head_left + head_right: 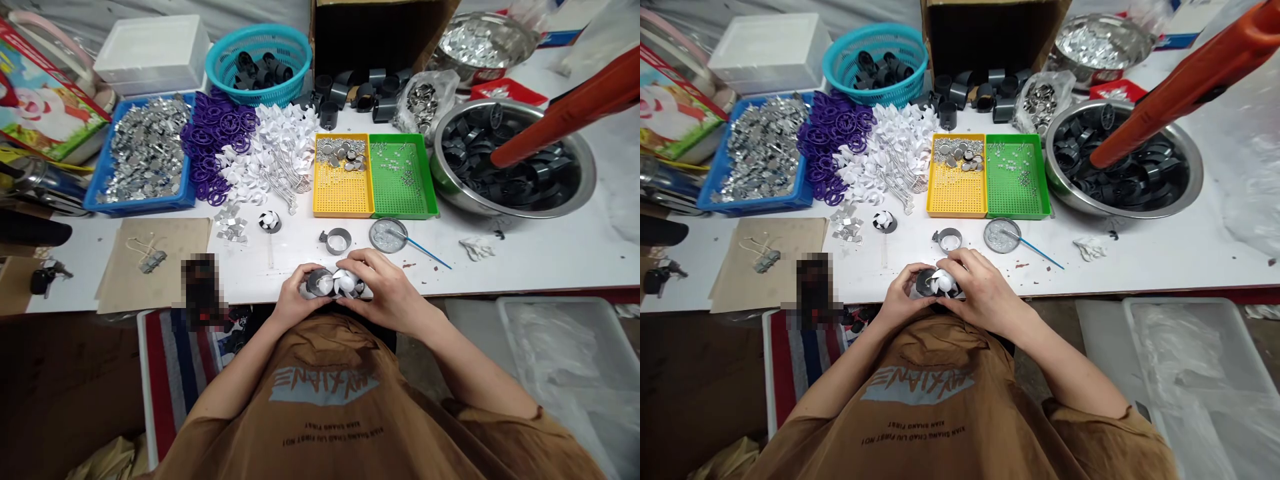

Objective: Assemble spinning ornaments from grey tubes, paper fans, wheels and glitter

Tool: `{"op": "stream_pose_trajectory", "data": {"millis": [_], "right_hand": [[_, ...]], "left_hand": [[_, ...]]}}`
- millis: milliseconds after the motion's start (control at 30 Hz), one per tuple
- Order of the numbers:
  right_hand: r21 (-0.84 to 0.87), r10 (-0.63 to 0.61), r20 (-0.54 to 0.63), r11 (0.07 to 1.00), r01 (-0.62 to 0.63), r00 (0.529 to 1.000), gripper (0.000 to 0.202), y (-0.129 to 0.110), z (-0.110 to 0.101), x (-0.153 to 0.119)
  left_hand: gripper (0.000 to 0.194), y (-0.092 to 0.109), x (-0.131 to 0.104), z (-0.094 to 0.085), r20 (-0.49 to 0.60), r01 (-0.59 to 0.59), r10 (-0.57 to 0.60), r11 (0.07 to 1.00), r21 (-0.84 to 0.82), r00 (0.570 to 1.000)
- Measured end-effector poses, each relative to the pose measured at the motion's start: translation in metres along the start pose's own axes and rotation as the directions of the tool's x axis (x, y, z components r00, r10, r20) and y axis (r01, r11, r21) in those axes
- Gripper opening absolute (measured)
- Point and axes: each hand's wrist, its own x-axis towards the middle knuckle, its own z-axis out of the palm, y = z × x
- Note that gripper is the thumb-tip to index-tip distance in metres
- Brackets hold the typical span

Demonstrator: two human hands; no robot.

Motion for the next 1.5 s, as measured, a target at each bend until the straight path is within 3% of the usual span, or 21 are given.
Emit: {"op": "stream_pose_trajectory", "data": {"millis": [333, 533, 800, 1200, 1500], "right_hand": [[0.116, 0.0, -0.025, 0.993, 0.003, 1.0, 0.043, -0.002, -0.005, 0.003], [0.086, 0.008, 0.01, 0.996, -0.008, 1.0, 0.048, -0.002, -0.009, 0.003], [-0.097, -0.009, 0.251, 0.995, 0.035, 0.968, 0.042, -0.01, -0.026, 0.017], [-0.258, -0.042, 0.417, 0.952, 0.163, 0.908, 0.037, -0.022, -0.042, 0.033], [-0.447, -0.076, 0.479, 0.837, 0.317, 0.875, 0.022, -0.042, -0.039, 0.049]], "left_hand": [[0.058, -0.004, 0.001, 0.008, 0.066, 0.035, -0.015, 0.947, -0.32, 0.998], [0.06, -0.005, 0.001, 0.01, 0.142, 0.088, -0.031, 0.904, -0.418, 0.989], [0.061, -0.002, 0.001, 0.006, 0.163, 0.096, -0.037, 0.922, -0.374, 0.986], [0.064, -0.005, -0.002, 0.004, 0.124, 0.082, -0.048, 0.953, -0.29, 0.991], [0.062, 0.001, -0.003, 0.001, 0.075, 0.047, -0.038, 0.991, -0.127, 0.996]]}}
